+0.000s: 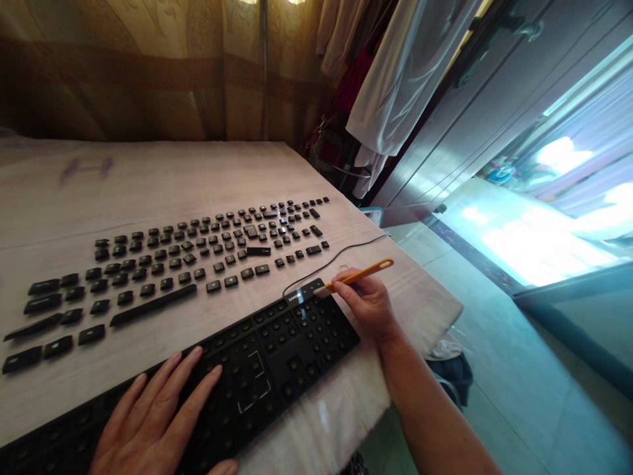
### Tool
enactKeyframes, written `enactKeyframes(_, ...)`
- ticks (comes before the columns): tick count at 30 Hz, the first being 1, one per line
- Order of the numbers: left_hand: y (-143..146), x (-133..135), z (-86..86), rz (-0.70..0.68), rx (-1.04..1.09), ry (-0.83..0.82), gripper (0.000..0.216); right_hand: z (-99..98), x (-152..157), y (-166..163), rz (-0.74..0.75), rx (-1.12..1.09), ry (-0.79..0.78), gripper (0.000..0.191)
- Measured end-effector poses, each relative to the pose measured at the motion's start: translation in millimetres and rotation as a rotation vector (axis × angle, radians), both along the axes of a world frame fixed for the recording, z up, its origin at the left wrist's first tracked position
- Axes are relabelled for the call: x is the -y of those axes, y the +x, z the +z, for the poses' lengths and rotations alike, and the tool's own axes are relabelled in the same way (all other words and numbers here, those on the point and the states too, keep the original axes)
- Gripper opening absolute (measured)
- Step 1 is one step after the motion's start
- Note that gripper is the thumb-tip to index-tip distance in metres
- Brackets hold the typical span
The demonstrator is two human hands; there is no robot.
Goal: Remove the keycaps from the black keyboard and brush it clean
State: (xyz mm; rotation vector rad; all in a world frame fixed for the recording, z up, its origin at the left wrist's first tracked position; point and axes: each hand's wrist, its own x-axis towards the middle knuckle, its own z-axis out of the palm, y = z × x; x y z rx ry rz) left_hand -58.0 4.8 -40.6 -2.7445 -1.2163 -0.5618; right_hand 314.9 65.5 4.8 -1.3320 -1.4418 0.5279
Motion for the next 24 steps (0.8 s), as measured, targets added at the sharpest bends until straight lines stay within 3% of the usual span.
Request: enactKeyframes(24,0.2,1.4,-0.1,0.017,0.000,-0.010,0.088,-4.3,1.6,0.3,0.073,-0.007,-0.063,0.009)
